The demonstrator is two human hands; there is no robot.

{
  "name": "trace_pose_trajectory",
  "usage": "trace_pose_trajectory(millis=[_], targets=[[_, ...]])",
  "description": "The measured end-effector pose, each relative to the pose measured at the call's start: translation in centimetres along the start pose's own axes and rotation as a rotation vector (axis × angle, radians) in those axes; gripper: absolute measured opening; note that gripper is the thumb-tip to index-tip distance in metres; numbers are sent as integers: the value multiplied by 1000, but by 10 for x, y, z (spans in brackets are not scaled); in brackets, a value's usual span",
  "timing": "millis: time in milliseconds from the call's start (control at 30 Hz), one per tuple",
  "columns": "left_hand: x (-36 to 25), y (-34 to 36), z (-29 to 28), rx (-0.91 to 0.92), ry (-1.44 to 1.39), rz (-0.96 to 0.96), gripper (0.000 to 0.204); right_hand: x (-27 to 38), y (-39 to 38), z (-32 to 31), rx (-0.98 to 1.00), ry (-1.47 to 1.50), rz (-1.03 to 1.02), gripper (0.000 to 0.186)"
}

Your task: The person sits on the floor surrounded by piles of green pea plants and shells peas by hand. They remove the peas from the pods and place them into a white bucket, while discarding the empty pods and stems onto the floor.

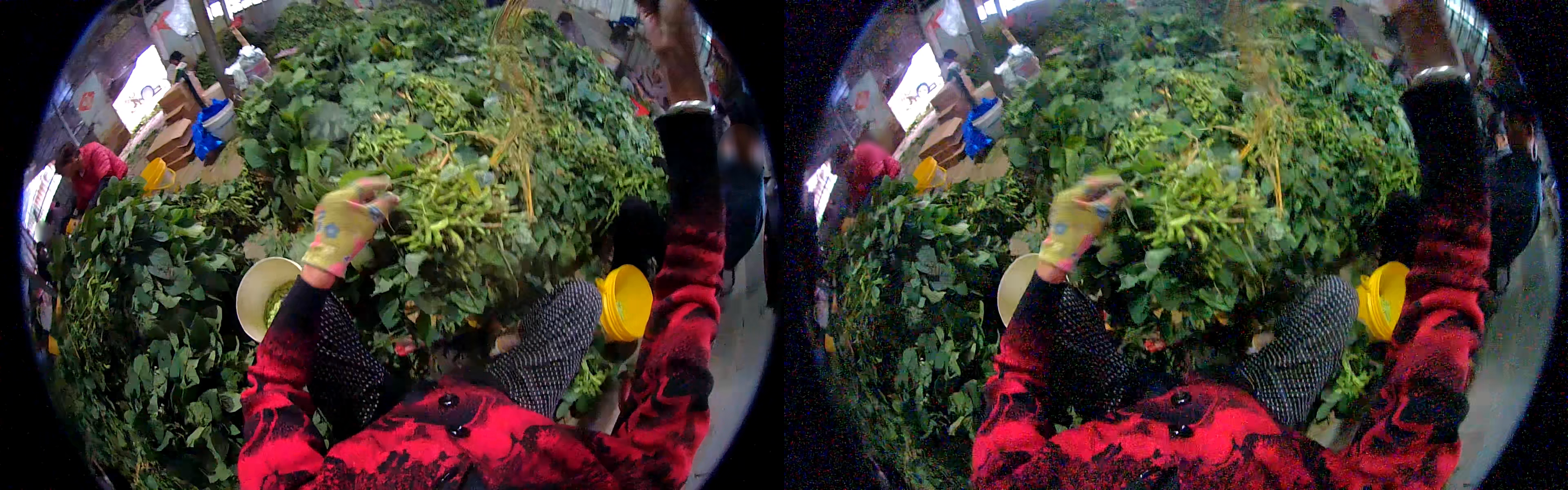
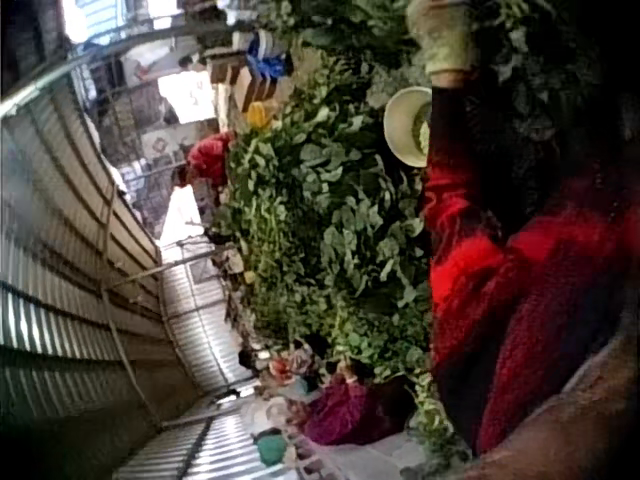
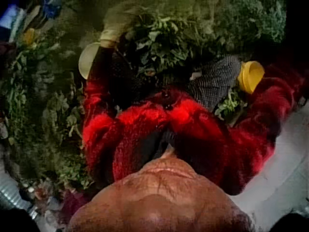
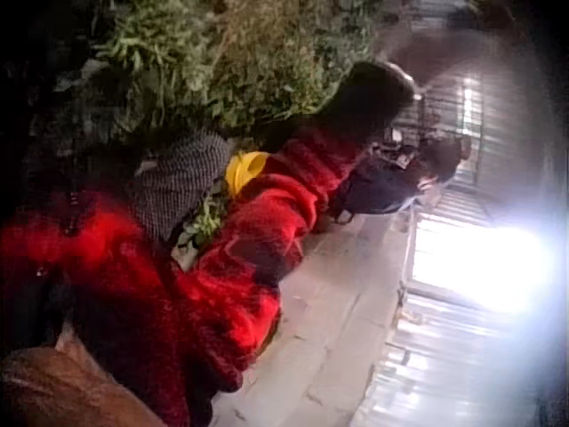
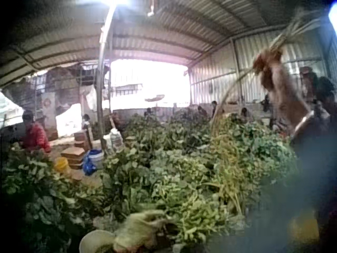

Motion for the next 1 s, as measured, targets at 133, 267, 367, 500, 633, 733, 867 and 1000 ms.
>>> trace_pose_trajectory(millis=[133,267,367,500,633,733,867,1000], targets=[[-66,37,-56,-366,-325,288,69,-45,-21,4,415,-811,-1019,7],[-53,64,-18,-191,-486,277,94,-25,-82,73,199,238,442,25],[-76,45,33,131,-1057,129,92,-39,-84,69,176,544,445,27],[-62,13,76,269,-1278,-465,36,-39,-80,51,122,307,335,19],[-39,1,32,-60,-1566,-290,20,-49,-99,26,-45,200,434,20],[-1,7,10,-333,-1708,-380,27,-70,-155,2,18,92,653,19],[8,18,-24,-425,-1557,-360,34,-75,-280,-4,325,-33,685,12],[8,19,-32,-534,-1726,-577,29,-86,-382,-8,340,-8,1119,16]])
Point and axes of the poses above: each hand's wrist, its own y-axis towards the middle knuckle, its own z-axis out of the palm, x = y × z, the point moved 5 cm from there along y, towards the middle knuckle, and after that the axes turned 13 degrees about -x, right-handed, at the moved point
